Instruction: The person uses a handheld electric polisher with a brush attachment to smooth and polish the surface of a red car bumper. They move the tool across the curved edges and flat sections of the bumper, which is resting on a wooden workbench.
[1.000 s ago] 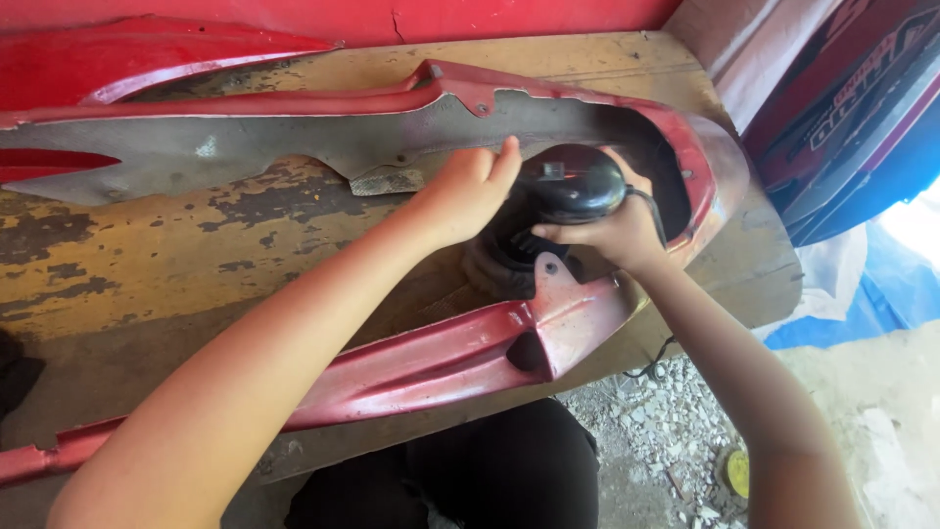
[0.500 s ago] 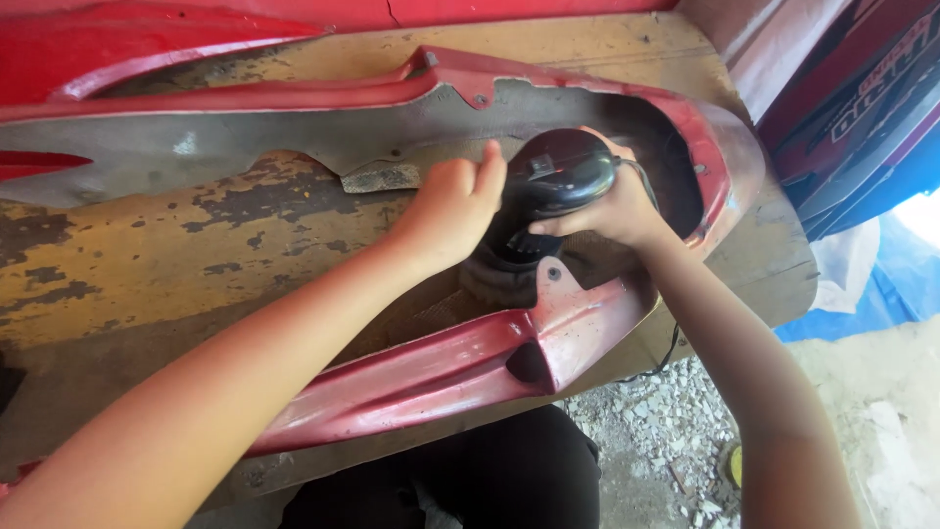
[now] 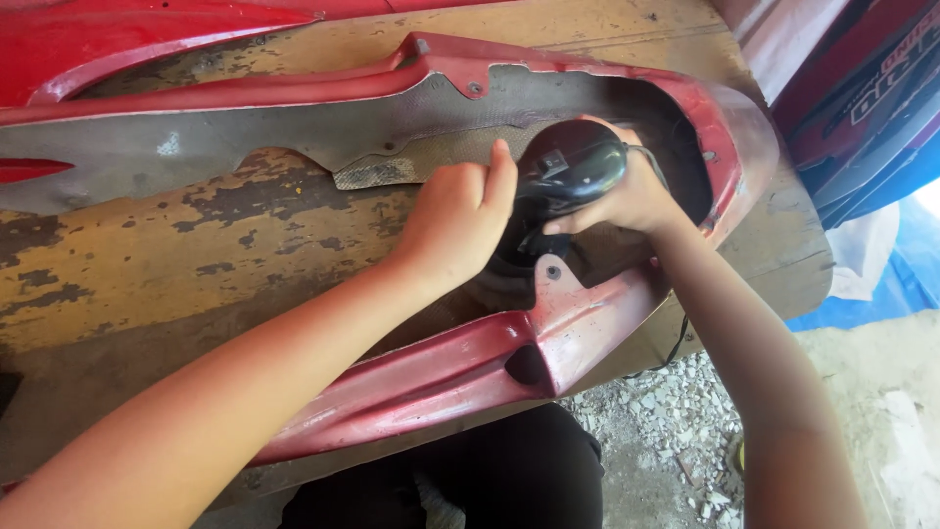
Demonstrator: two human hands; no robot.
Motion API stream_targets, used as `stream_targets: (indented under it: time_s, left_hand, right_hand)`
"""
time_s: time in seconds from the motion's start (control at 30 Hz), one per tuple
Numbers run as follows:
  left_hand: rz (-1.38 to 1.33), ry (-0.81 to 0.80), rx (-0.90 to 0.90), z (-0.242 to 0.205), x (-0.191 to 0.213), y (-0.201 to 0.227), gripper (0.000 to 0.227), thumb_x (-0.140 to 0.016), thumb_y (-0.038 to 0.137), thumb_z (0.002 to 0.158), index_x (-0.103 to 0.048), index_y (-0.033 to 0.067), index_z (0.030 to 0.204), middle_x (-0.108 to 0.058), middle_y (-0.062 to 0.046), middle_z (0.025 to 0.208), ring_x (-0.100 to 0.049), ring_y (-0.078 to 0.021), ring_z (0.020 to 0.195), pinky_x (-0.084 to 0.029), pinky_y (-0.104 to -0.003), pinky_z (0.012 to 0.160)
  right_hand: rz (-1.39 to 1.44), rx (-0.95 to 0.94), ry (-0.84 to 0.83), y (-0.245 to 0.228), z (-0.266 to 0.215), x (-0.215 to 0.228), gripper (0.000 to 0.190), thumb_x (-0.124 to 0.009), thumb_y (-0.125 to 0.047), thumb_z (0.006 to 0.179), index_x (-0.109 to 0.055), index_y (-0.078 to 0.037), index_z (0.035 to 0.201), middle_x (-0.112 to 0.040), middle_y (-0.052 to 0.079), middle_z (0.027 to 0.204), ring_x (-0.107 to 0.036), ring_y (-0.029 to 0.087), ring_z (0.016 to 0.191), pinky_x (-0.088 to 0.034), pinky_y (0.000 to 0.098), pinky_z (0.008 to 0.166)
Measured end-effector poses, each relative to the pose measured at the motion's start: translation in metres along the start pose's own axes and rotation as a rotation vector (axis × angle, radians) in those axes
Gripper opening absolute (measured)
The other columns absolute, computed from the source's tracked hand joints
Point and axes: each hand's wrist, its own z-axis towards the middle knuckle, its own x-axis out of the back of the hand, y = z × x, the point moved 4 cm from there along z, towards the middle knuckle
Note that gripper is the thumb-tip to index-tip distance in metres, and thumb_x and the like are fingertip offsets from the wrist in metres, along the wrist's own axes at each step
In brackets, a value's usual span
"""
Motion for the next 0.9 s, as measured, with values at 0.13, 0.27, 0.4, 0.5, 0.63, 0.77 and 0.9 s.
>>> stream_targets:
  time_s: [0.13,0.27,0.4,0.5,0.63,0.77,0.9]
  left_hand:
    - [0.036,-0.003,0.043,-0.021,0.013,0.008,0.066,-0.037,0.036,0.107,-0.063,0.0004,0.059,-0.061,-0.025,0.06,-0.065,-0.0451,0.064,-0.05,-0.055,0.067]
    - [0.022,-0.026,0.029,-0.028,0.011,0.012,0.064,-0.037,0.035,0.107,-0.062,0.0002,0.059,-0.06,-0.025,0.059,-0.063,-0.0445,0.06,-0.048,-0.054,0.063]
    - [-0.024,-0.018,-0.012,-0.008,0.001,0.013,0.065,-0.037,0.035,0.108,-0.062,0.0002,0.059,-0.06,-0.024,0.058,-0.063,-0.0444,0.06,-0.048,-0.054,0.065]
    - [-0.027,0.01,-0.036,0.006,-0.008,0.016,0.065,-0.038,0.036,0.108,-0.062,-0.0001,0.06,-0.059,-0.024,0.059,-0.063,-0.0446,0.062,-0.048,-0.054,0.064]
    - [-0.016,0.023,-0.089,0.005,-0.019,0.027,0.064,-0.039,0.039,0.106,-0.064,0.0004,0.061,-0.06,-0.025,0.06,-0.064,-0.0447,0.062,-0.048,-0.055,0.063]
    - [-0.12,-0.076,-0.064,0.017,-0.038,0.027,0.066,-0.036,0.041,0.107,-0.063,0.0003,0.063,-0.061,-0.023,0.059,-0.066,-0.0427,0.061,-0.051,-0.052,0.063]
    - [-0.18,-0.076,-0.046,0.046,-0.051,0.02,0.064,-0.033,0.043,0.106,-0.062,0.0008,0.067,-0.063,-0.021,0.056,-0.069,-0.0401,0.059,-0.054,-0.049,0.064]
  right_hand:
    - [-0.045,-0.009,-0.001,-0.004,-0.004,-0.011,0.083,-0.101,-0.025,0.045,-0.062,-0.005,0.116,-0.07,0.001,0.108,-0.066,0.01,0.101,-0.053,0.028,0.096]
    - [-0.064,0.023,-0.141,-0.018,-0.001,-0.012,0.067,-0.102,-0.022,0.049,-0.068,-0.006,0.105,-0.071,0.002,0.1,-0.067,0.011,0.093,-0.056,0.0286,0.087]
    - [-0.105,0.041,-0.095,-0.009,0.0,0.009,0.068,-0.1,-0.019,0.048,-0.067,-0.005,0.106,-0.072,0.001,0.098,-0.066,0.011,0.091,-0.056,0.0284,0.087]
    - [-0.069,0.018,0.003,-0.002,-0.009,0.017,0.073,-0.098,-0.019,0.05,-0.065,-0.005,0.113,-0.072,0.001,0.104,-0.066,0.011,0.096,-0.056,0.028,0.091]
    - [-0.186,0.145,0.051,0.003,-0.03,0.028,0.075,-0.099,-0.018,0.047,-0.065,-0.003,0.113,-0.068,0.004,0.107,-0.065,0.015,0.1,-0.053,0.03,0.094]
    - [-0.223,0.023,0.084,0.004,-0.041,0.049,0.073,-0.1,-0.023,0.051,-0.064,-0.004,0.112,-0.072,0.002,0.105,-0.068,0.013,0.097,-0.055,0.0289,0.092]
    - [-0.142,-0.046,0.278,-0.003,-0.046,0.05,0.07,-0.1,-0.025,0.061,-0.063,-0.006,0.117,-0.073,0.0,0.112,-0.068,0.009,0.102,-0.056,0.0265,0.096]
